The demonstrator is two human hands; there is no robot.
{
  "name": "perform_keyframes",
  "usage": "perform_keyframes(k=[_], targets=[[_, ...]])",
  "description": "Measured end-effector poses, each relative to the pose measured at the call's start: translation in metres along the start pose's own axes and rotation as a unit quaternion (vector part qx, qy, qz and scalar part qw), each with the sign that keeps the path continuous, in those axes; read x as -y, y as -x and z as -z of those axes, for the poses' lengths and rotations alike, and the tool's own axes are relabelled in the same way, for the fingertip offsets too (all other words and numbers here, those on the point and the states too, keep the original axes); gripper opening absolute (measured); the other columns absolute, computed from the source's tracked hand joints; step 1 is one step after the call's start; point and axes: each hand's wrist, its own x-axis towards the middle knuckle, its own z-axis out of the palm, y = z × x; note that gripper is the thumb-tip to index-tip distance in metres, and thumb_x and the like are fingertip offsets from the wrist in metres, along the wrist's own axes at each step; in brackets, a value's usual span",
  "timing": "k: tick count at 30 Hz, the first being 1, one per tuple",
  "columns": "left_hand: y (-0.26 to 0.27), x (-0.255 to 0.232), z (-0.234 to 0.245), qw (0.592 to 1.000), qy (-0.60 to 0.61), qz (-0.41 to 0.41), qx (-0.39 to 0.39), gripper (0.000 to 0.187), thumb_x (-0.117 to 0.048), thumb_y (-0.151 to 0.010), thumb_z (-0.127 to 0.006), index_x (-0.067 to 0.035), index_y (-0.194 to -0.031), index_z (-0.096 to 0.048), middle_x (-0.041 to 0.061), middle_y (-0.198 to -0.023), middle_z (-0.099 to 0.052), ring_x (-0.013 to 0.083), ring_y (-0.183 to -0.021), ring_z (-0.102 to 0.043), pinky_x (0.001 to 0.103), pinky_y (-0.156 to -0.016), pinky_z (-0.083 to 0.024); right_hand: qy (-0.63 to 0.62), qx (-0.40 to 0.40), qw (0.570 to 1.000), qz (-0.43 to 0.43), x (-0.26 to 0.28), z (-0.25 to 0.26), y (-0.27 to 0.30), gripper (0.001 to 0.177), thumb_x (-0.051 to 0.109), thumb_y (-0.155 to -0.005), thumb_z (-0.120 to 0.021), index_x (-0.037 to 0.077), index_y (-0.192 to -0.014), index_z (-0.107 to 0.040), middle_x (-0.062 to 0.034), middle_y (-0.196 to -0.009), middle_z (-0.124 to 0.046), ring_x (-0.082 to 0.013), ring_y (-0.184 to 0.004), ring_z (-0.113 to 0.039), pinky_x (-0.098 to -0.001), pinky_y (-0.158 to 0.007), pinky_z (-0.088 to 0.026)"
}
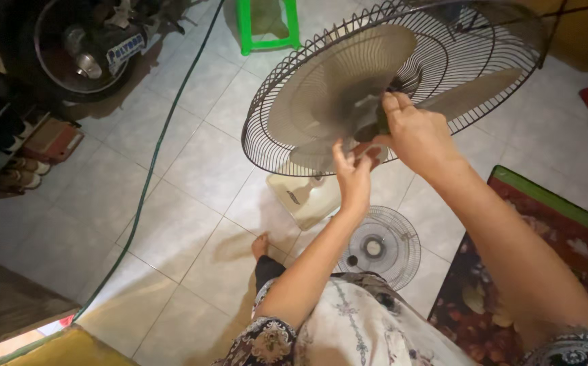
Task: The person removes the front grille and fan blades from a standing electric fan. They then detach the rear grille and unscrew the motor housing from the fan stand. The removed parts are placed on the floor.
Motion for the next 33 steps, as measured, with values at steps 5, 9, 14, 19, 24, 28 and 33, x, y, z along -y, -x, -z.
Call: perform_keyframes(k=[5,9,14,19,24,28,33], targets=[[0.000,-0.022,-0.003,0.998,-0.055,-0.025,0.029,0.087,-0.012,-0.096,-0.069,-0.013,-0.166,-0.018,0.012,-0.118,-0.064,0.0180,-0.094,-0.068,0.032,-0.077,-0.057,-0.041,0.003,0.999,-0.034,-0.006,-0.013,0.003,0.080,0.035,-0.077,-0.086,-0.005,-0.137,-0.052,-0.0185,-0.126,-0.065,-0.0387,-0.088,-0.071,-0.0470,-0.067,-0.057],[-0.016,-0.042,0.007,0.984,-0.111,0.075,0.119,0.092,-0.020,-0.091,-0.069,-0.023,-0.163,-0.011,0.011,-0.103,-0.070,0.0176,-0.080,-0.072,0.032,-0.070,-0.059,-0.076,-0.039,0.995,-0.043,-0.008,-0.025,0.008,0.079,0.032,-0.077,-0.086,-0.005,-0.138,-0.053,-0.0201,-0.130,-0.063,-0.0394,-0.091,-0.071,-0.0480,-0.069,-0.057],[-0.043,-0.030,0.018,0.975,-0.133,0.088,0.152,0.070,-0.031,-0.099,-0.064,-0.013,-0.156,-0.027,0.013,-0.104,-0.071,0.0196,-0.082,-0.073,0.033,-0.071,-0.061,-0.077,-0.033,0.996,-0.045,-0.012,-0.034,0.011,0.073,0.025,-0.079,-0.083,-0.005,-0.138,-0.052,-0.0218,-0.128,-0.063,-0.0417,-0.091,-0.070,-0.0488,-0.072,-0.057],[-0.051,-0.002,0.026,0.981,-0.126,0.043,0.138,0.061,-0.033,-0.103,-0.059,-0.006,-0.150,-0.030,0.016,-0.107,-0.072,0.0250,-0.088,-0.077,0.036,-0.079,-0.065,-0.077,-0.023,0.996,-0.040,-0.008,-0.031,0.008,0.072,0.028,-0.081,-0.083,-0.006,-0.136,-0.051,-0.0226,-0.124,-0.064,-0.0432,-0.088,-0.069,-0.0493,-0.069,-0.056],[-0.048,0.007,0.026,0.984,-0.110,0.025,0.138,0.058,-0.033,-0.103,-0.059,0.001,-0.145,-0.037,0.016,-0.109,-0.071,0.0260,-0.088,-0.075,0.039,-0.081,-0.064,-0.048,-0.031,0.998,-0.026,-0.008,-0.033,0.012,0.071,0.031,-0.079,-0.083,-0.006,-0.133,-0.052,-0.0218,-0.122,-0.064,-0.0408,-0.088,-0.071,-0.0466,-0.069,-0.058],[-0.039,0.010,0.026,0.984,-0.122,0.052,0.121,0.060,-0.037,-0.102,-0.062,0.003,-0.142,-0.043,0.012,-0.117,-0.069,0.0261,-0.098,-0.074,0.039,-0.088,-0.061,-0.003,-0.053,0.999,-0.004,-0.012,-0.035,0.018,0.067,0.025,-0.083,-0.081,-0.004,-0.137,-0.053,-0.0198,-0.129,-0.064,-0.0365,-0.088,-0.072,-0.0434,-0.068,-0.059],[-0.038,0.011,0.029,0.976,-0.059,0.105,0.182,0.079,-0.056,-0.107,-0.053,0.017,-0.136,-0.053,0.022,-0.116,-0.074,0.0305,-0.106,-0.075,0.042,-0.096,-0.061,-0.005,-0.053,0.998,0.016,-0.010,-0.028,0.020,0.074,0.024,-0.075,-0.083,-0.004,-0.137,-0.053,-0.0211,-0.131,-0.061,-0.0362,-0.092,-0.072,-0.0420,-0.067,-0.059]])
